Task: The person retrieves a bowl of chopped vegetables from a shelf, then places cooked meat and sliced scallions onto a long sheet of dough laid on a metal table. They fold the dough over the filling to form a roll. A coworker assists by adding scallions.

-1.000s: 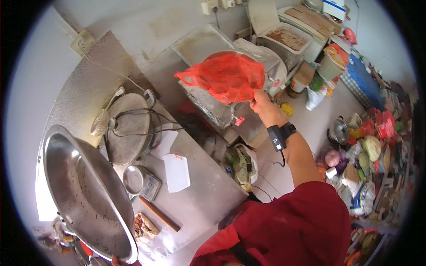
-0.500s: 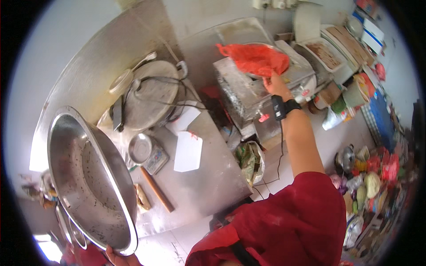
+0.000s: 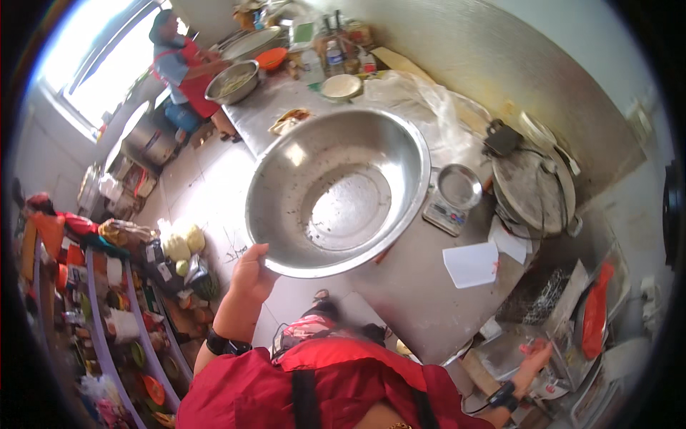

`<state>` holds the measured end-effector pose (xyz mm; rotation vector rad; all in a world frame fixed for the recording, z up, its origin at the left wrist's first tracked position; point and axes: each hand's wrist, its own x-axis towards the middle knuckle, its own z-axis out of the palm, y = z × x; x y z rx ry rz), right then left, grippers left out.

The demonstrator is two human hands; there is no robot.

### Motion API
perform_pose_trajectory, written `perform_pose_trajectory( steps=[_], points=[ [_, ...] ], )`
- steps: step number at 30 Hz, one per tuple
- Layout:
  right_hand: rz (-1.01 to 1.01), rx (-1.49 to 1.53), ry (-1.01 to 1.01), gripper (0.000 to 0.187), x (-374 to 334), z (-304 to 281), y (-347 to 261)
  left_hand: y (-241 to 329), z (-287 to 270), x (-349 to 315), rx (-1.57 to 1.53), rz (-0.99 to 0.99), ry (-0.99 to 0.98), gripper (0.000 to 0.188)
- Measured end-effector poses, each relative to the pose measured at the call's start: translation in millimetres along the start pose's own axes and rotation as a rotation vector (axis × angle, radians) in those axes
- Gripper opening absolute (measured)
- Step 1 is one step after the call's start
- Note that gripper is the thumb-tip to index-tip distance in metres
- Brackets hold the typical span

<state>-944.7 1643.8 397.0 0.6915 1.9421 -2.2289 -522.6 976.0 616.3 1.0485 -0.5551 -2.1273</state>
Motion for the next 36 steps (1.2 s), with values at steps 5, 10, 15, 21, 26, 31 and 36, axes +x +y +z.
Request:
perform_pose_trajectory(
  steps=[5, 10, 15, 21, 26, 31, 36],
  points=[
    [-0.048, -0.027, 0.172, 0.04, -102.6, 101.6, 35.9, 45.8, -62.1, 31.4, -0.026, -0.036, 0.096, 0.029],
    [-0.23, -0.162, 0.038, 0.041, -227.5, 255.0, 8.4, 142.5, -143.8, 86.3, -0.061, -0.003, 0.101, 0.028],
    [-0.318, -0.323, -0.181, 0.036, -337.7, 422.8, 36.4, 250.3, -229.1, 141.8, 0.007, 0.087, 0.144, 0.018],
    [-0.384, -0.541, -0.585, 0.033, -428.0, 572.6, 63.3, 334.8, -283.3, 198.2, -0.068, 0.154, 0.305, 0.024],
    [-0.398, -0.691, -0.729, 0.033, -434.4, 662.9, 95.7, 365.7, -332.2, 260.1, -0.13, 0.176, 0.442, 0.019],
    [-0.287, -0.741, -0.999, 0.033, -450.4, 815.0, 155.8, 392.7, -373.7, 285.0, -0.159, 0.247, 0.646, 0.024],
    [-0.489, -0.915, -1.361, 0.029, -528.8, 984.5, 156.8, 423.6, -387.3, 279.0, -0.383, 0.304, 0.723, 0.034]
  ],
)
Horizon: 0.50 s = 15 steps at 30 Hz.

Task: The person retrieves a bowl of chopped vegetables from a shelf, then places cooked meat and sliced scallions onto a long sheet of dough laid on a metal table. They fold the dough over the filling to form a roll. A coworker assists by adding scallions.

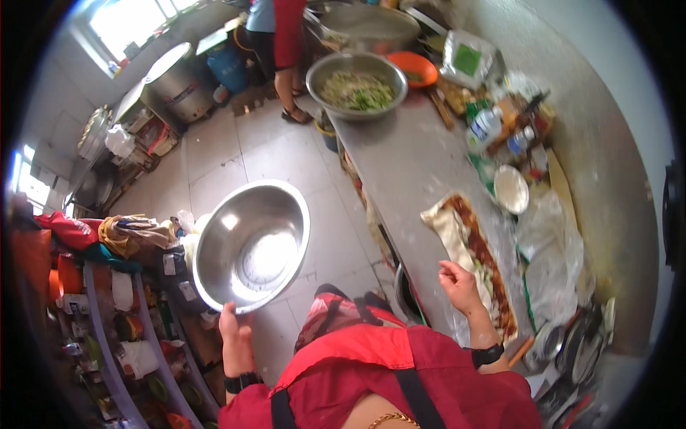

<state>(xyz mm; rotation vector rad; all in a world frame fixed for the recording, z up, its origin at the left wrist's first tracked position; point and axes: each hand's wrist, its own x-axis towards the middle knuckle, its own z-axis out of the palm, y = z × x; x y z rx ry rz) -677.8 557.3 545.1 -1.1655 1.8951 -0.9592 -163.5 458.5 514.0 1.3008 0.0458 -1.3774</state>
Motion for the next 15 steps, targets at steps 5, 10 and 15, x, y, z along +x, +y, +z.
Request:
perform_pose_trajectory(
  steps=[5, 10, 15],
  points=[
    [-0.216, -0.121, -0.12, 0.031, 135.9, 68.8, -86.3, 47.7, 9.4, 65.8, -0.203, 0.008, 0.138, 0.031],
    [-0.232, -0.094, -0.279, 0.031, 251.7, 185.1, -152.6, 136.4, 59.6, 190.1, -0.201, 0.13, 0.14, 0.033],
    [-0.236, -0.088, -0.337, 0.035, 358.9, 288.3, -231.4, 263.3, 173.0, 330.5, -0.139, 0.173, -0.021, 0.024]
  ],
)
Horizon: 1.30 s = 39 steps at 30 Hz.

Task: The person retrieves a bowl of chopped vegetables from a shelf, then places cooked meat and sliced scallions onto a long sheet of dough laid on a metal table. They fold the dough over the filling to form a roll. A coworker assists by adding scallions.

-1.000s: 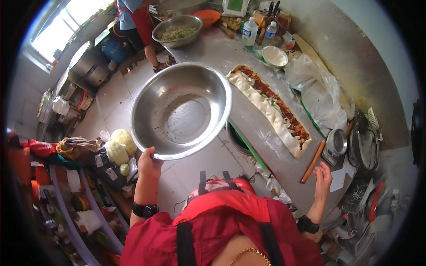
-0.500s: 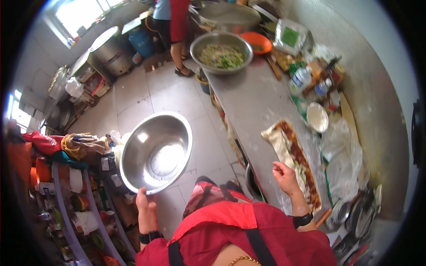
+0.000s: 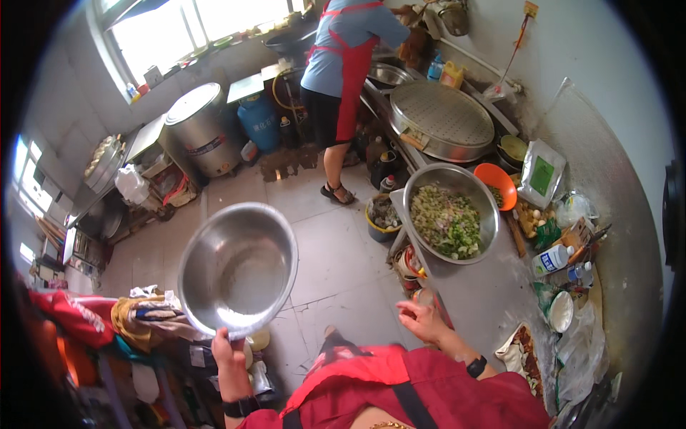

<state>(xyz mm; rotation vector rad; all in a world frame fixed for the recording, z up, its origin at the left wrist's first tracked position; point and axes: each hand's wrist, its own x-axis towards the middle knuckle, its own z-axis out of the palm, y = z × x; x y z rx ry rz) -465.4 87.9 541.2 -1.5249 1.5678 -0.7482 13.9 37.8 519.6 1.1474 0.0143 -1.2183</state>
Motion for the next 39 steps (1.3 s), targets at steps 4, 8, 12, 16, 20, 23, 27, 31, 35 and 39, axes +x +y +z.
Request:
perform_pose_trajectory(
  steps=[4, 8, 12, 16, 20, 23, 27, 31, 35, 39],
  points=[
    [0.091, 0.513, -0.041, 0.059, 118.7, 3.1, -49.0, 32.4, 134.1, 85.4, 0.103, 0.018, -0.248, 0.012],
    [0.047, 0.915, 0.179, 0.064, 249.4, -36.4, -88.0, 0.9, 294.9, 128.4, 0.316, -0.117, -0.518, 0.014],
    [-0.05, 1.239, 0.285, 0.071, 360.2, -113.0, -89.6, -75.9, 472.0, 164.7, 0.409, -0.377, -0.636, 0.019],
    [0.12, 1.133, 0.571, 0.05, 462.7, -220.8, -49.9, -143.1, 657.3, 210.3, 0.638, -0.488, -0.819, 0.021],
    [0.404, 1.081, 0.849, 0.038, 610.5, -331.5, -0.1, -191.6, 810.6, 263.5, 0.72, -0.498, -1.06, 0.041],
    [0.354, 0.962, 1.017, 0.018, 715.9, -388.2, 23.7, -192.2, 832.1, 318.8, 0.623, -0.642, -1.092, 0.04],
    [0.462, 0.936, 1.026, 0.043, 820.0, -430.6, 33.1, -156.6, 784.0, 403.2, 0.617, -0.674, -0.893, 0.024],
    [0.487, 0.892, 1.149, 0.029, 895.4, -442.4, 52.9, -127.3, 709.1, 454.6, 0.546, -0.612, -0.477, 0.014],
    [0.267, 1.086, 1.008, 0.034, 958.4, -449.8, 113.7, -115.6, 630.9, 486.2, 0.447, -0.623, -0.149, 0.015],
    [0.234, 1.069, 0.82, 0.033, 1010.7, -467.0, 168.6, -110.6, 538.5, 499.5, 0.423, -0.533, 0.111, 0.022]
  ],
)
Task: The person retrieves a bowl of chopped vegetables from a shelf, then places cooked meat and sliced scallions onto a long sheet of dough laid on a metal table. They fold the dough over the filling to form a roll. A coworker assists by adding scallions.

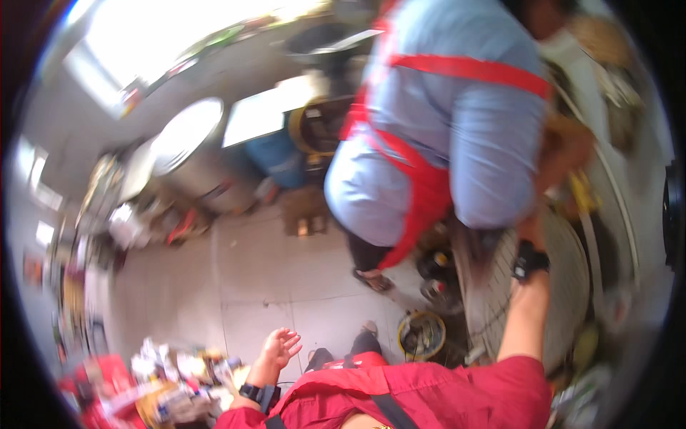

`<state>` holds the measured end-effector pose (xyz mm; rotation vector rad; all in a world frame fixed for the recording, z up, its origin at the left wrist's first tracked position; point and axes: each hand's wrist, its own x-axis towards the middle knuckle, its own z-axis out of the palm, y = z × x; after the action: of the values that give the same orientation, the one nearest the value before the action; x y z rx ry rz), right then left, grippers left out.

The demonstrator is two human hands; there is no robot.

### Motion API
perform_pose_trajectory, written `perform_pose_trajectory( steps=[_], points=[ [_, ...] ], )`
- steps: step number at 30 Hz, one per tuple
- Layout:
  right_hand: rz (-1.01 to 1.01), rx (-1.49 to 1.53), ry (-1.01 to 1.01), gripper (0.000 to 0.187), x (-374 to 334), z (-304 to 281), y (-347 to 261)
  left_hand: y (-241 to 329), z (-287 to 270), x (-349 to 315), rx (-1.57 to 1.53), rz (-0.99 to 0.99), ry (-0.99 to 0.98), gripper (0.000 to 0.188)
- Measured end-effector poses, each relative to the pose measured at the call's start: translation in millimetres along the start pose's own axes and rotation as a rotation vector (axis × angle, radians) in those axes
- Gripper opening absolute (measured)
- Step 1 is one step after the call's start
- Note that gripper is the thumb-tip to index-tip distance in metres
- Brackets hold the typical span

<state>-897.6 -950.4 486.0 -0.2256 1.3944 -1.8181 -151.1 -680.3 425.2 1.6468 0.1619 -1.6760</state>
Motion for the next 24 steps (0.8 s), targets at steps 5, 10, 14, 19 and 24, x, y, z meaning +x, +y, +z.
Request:
perform_pose_trajectory(
  steps=[5, 10, 14, 19, 24],
  points=[
    [0.055, -0.069, -0.102, 0.03, 68.2, 34.1, 17.6, -23.6, -95.2, -14.1, -0.155, 0.061, 0.364, 0.022],
    [0.089, -0.161, -0.138, 0.028, 97.7, 53.5, 33.7, -38.6, -153.6, -58.5, -0.248, 0.094, 0.521, 0.025],
    [0.094, -0.2, -0.128, 0.027, 93.1, 61.2, 43.8, -46.5, -176.2, -67.1, -0.246, 0.096, 0.564, 0.031],
    [0.11, -0.186, -0.152, 0.025, 45.3, 45.0, 54.7, -49.8, -206.1, -52.0, -0.17, 0.099, 0.464, 0.035],
    [0.089, -0.137, -0.264, 0.022, -86.1, 28.7, 87.6, -25.6, -234.6, -16.0, -0.16, 0.057, 0.281, 0.029]
  ],
)
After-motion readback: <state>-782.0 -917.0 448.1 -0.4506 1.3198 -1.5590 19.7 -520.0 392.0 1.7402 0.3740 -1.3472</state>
